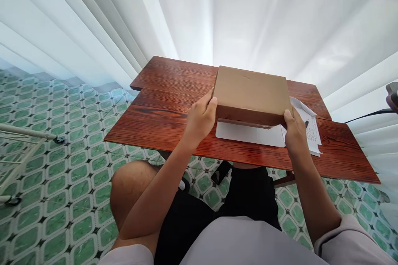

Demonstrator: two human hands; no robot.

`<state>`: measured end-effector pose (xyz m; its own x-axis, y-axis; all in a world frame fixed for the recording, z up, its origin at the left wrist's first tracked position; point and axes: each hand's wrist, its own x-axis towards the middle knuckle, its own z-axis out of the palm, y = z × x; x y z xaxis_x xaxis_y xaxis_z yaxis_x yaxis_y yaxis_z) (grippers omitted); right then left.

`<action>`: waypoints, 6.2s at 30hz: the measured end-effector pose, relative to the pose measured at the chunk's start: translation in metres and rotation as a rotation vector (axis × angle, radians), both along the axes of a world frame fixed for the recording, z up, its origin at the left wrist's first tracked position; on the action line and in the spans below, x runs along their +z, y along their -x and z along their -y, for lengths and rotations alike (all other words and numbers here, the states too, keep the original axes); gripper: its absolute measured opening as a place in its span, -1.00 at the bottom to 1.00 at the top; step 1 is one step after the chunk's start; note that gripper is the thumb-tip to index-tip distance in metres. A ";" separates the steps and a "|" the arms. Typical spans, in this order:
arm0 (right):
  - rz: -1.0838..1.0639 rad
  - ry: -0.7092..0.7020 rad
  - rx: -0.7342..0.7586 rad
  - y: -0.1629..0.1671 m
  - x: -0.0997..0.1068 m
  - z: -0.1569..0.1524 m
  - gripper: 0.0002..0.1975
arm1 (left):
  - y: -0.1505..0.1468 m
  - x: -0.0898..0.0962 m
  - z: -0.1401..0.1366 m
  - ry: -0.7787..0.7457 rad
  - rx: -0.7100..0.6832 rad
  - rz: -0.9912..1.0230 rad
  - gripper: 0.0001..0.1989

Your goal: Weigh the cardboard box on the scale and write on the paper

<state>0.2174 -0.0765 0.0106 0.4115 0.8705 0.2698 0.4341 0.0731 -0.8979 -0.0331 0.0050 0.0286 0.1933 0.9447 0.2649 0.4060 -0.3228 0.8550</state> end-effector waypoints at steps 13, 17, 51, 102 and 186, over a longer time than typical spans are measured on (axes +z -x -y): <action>0.025 -0.017 0.322 0.082 0.009 -0.048 -0.42 | 0.084 0.024 -0.021 -0.072 0.374 -0.163 -0.58; 0.006 0.011 0.381 0.102 0.003 -0.057 -0.42 | 0.103 0.022 -0.021 -0.009 0.464 -0.179 -0.51; 0.031 0.133 0.458 0.138 -0.031 -0.071 -0.38 | 0.133 0.000 -0.018 0.159 0.554 -0.548 -0.62; 0.696 0.457 -0.107 -0.195 -0.073 0.000 -0.61 | -0.154 -0.049 0.091 -1.203 -0.816 -0.696 -0.72; 0.179 0.258 0.069 -0.150 -0.079 0.022 -0.64 | -0.230 -0.108 0.094 -0.917 -0.859 -0.582 -0.60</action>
